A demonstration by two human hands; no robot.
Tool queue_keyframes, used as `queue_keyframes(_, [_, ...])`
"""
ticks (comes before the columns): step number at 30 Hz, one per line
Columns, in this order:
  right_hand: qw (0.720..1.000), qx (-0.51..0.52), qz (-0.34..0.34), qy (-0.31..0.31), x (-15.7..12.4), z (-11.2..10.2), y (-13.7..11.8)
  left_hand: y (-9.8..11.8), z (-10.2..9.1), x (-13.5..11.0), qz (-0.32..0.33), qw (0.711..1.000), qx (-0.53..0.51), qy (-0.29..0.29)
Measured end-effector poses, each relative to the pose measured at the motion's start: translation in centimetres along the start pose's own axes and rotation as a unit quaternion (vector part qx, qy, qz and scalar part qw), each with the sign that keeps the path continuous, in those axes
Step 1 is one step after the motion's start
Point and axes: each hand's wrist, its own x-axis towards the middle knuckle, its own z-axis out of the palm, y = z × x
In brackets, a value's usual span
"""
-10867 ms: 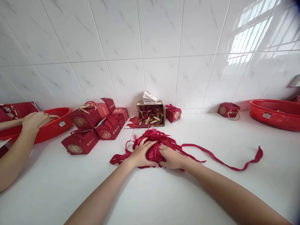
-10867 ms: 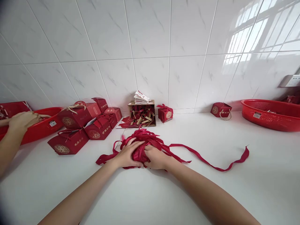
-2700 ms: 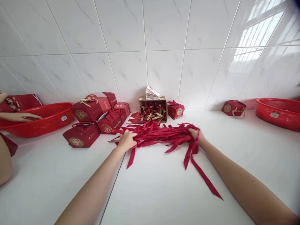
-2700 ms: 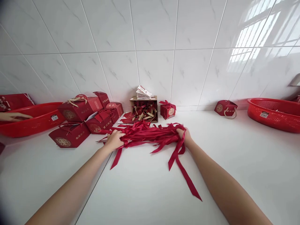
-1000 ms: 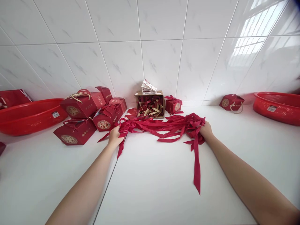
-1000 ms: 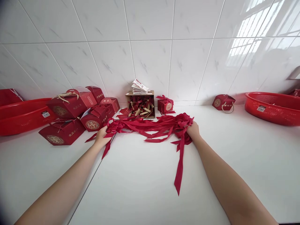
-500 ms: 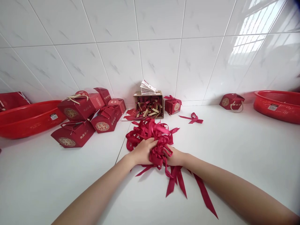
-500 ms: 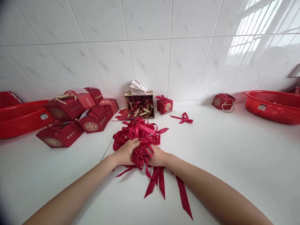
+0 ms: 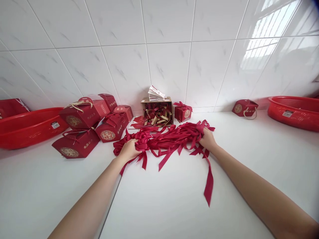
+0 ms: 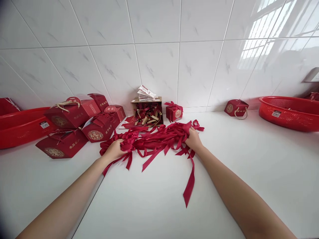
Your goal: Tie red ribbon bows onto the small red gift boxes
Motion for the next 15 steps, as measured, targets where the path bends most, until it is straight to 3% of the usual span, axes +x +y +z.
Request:
queue_keyframes(5, [0.991, -0.08, 0.056, 0.094, 0.9, -0.5, 1.3, 0.4, 0.6, -0.2, -0.006, 1.0, 0.002, 0.014])
queue_keyframes(8, [0.97, -0.146, 0.188, 0.049, 2.0, -0.5, 2.5, 0.1, 0.7, -0.2, 0.001, 1.0, -0.004, 0.012])
queue_keyframes(10, [0.964, -0.139, 0.228, 0.003, 2.7, -0.4, 3.2, -0.3, 0.8, -0.1, 0.009, 1.0, -0.009, 0.009])
queue_keyframes(13, [0.98, -0.077, 0.175, -0.051, 3.1, 0.6, 2.7, 0.0, 1.2, 0.0, 0.026, 1.0, -0.016, 0.003])
queue_keyframes(15, [0.99, -0.01, 0.109, -0.094, 2.4, 2.3, 1.0, 1.4, 1.7, -0.1, 0.051, 0.998, -0.021, -0.012])
